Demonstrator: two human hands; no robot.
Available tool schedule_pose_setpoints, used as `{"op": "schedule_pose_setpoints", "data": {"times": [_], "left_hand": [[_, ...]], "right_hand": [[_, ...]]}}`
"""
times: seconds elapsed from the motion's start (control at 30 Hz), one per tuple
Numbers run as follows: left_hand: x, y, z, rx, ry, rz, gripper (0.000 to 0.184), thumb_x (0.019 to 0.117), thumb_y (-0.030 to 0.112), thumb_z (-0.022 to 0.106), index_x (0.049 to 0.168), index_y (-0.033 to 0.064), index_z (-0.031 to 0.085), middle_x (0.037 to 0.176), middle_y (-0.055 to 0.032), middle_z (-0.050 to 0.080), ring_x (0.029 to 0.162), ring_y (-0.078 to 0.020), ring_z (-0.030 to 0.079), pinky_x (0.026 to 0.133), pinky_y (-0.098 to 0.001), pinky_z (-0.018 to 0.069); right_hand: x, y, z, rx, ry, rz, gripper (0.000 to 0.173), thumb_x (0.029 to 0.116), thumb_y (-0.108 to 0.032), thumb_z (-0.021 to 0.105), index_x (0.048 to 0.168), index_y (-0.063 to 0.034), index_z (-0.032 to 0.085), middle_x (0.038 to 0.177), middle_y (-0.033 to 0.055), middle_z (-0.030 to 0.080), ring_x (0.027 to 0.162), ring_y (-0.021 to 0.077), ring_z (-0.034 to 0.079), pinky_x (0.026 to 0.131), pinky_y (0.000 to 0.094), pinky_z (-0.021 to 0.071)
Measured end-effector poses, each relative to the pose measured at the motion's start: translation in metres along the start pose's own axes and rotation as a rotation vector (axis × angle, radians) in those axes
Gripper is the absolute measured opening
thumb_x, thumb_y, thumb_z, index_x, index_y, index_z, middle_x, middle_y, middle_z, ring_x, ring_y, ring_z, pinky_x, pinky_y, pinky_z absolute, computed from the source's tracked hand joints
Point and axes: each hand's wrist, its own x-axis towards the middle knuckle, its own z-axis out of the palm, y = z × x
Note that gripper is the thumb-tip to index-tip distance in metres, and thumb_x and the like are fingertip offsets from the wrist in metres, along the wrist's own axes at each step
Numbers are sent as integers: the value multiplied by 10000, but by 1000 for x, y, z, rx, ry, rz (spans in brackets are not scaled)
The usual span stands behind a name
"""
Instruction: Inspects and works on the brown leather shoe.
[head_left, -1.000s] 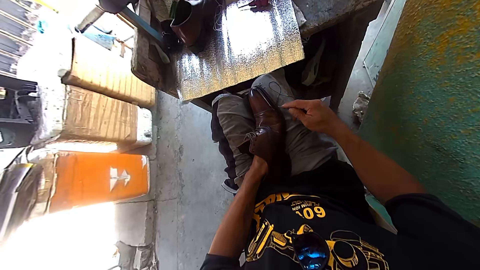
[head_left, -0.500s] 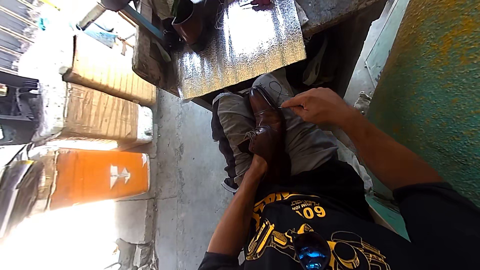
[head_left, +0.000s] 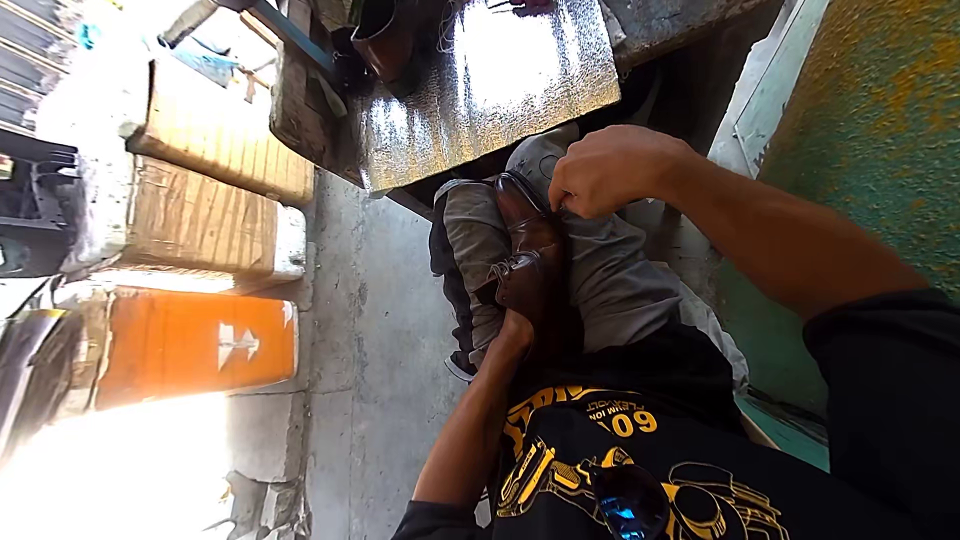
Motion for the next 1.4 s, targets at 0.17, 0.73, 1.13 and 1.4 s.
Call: {"op": "schedule_pose_setpoints", "data": {"times": [0.17,0.73,1.13,1.4], "left_hand": [[-1,36,6,254,119,100,210,991,188,602,1113,28,660,973,-89,656,879,-129,623,771,-350,529],[-2,34,12,336,161,233,516,993,221,601,1482,109,481,1470,-75,527,1269,-175,545,983,-412,503],[-18,47,8,335,92,-157,187,977,251,595,1017,75,646,873,-74,643,806,-160,634,689,-399,520],[-17,62,10,642,198,21,340,1079,304,461,1275,34,529,1050,-198,647,893,-318,679,706,-495,561]], "right_hand": [[3,31,7,248,38,-232,247,1054,-204,555,1152,-222,781,809,-4,703,683,137,620,626,381,511],[-11,40,14,339,123,-347,247,1037,-229,561,1130,-236,790,836,-41,716,738,80,634,665,360,508],[-1,-6,-11,2,13,-198,237,1040,-227,514,1098,-230,744,777,32,656,759,249,656,640,501,506],[10,-16,-14,-66,-68,-187,242,1057,-239,471,1058,-185,706,789,66,642,774,289,656,638,531,496]]}}
